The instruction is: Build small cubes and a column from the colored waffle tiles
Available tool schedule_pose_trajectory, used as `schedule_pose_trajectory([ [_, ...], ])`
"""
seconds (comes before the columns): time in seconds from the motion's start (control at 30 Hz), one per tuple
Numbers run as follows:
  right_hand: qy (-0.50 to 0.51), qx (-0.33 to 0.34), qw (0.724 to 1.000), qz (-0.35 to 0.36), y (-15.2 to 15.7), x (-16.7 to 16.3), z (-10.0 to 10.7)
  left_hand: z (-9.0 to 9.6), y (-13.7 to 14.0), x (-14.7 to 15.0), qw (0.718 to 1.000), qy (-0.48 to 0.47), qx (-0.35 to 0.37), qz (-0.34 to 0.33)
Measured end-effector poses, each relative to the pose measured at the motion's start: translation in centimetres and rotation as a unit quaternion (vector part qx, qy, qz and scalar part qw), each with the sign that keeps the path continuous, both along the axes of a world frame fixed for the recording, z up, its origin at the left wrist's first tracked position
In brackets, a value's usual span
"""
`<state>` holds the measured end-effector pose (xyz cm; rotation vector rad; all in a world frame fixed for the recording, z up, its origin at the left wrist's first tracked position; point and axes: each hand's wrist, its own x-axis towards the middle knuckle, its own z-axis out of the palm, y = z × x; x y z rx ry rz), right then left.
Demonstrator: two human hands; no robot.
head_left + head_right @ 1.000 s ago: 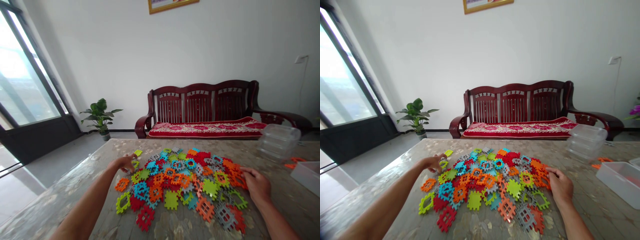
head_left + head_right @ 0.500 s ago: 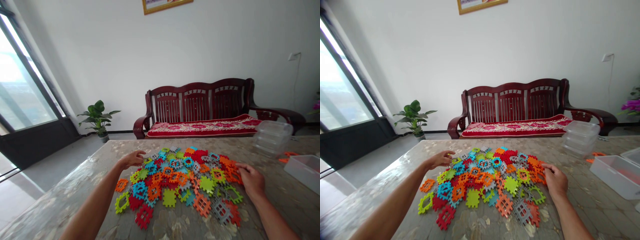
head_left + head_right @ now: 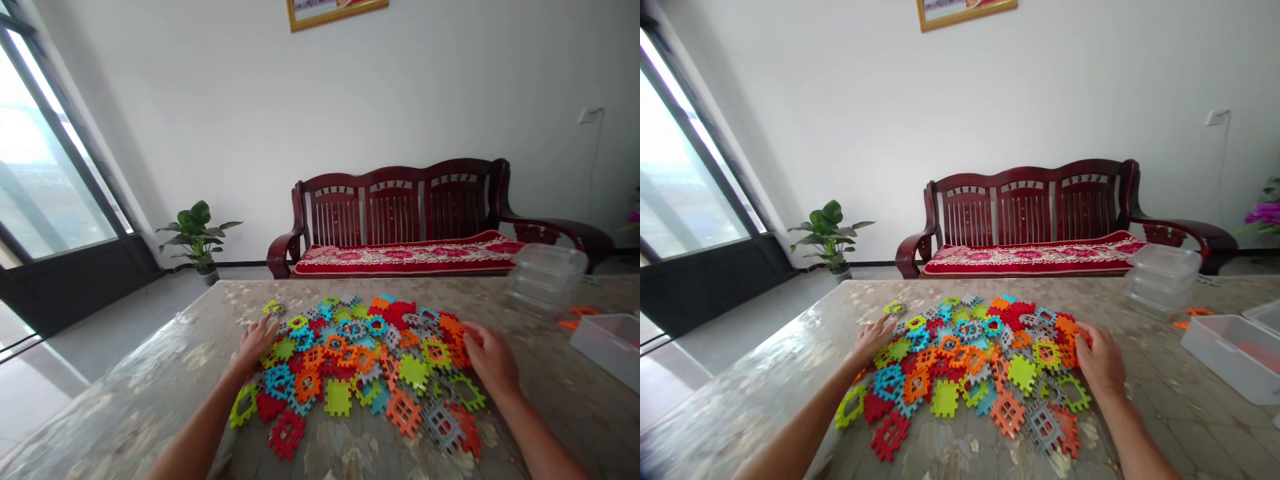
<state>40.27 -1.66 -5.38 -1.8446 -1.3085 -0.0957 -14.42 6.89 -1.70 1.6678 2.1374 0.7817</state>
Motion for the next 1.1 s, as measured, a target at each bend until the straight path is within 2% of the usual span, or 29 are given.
schedule_pose_trajectory([
  [0.1,-0.093,-0.047,0.995,-0.009,0.1,-0.8,-0.3,0.7,1.4,2.9,0.998,-0.043,0.009,-0.040],
  [0.23,-0.143,-0.101,0.984,-0.013,0.4,-1.2,-0.9,1.0,2.0,6.6,0.990,-0.113,0.031,-0.079],
  [0.37,-0.123,-0.074,0.989,0.041,0.9,-0.7,-1.1,1.2,1.4,9.5,0.970,-0.201,0.047,-0.128],
  [0.47,-0.082,-0.044,0.993,0.067,1.0,-0.5,-0.9,1.9,1.8,10.1,0.950,-0.260,0.053,-0.167],
  [0.53,-0.062,-0.034,0.995,0.070,0.9,-0.5,-0.6,2.6,2.8,9.4,0.967,-0.204,0.066,-0.135],
  [0.6,-0.063,-0.034,0.996,0.055,0.7,-0.6,-0.4,3.3,4.0,7.8,0.986,-0.125,0.075,-0.075],
  [0.7,-0.100,-0.053,0.994,0.003,0.4,-0.9,-0.2,4.0,6.0,4.9,0.996,-0.044,0.072,0.000],
  [0.8,-0.140,-0.100,0.984,-0.049,0.4,-1.3,-0.1,3.7,7.3,3.0,0.998,0.016,0.025,0.061],
  [0.93,-0.156,-0.160,0.974,-0.043,0.6,-1.7,-0.2,2.1,8.1,2.8,0.996,0.065,-0.029,0.061],
  [1.1,-0.130,-0.152,0.979,-0.033,0.6,-1.6,-0.4,0.8,8.2,3.9,0.993,0.107,-0.036,0.025],
])
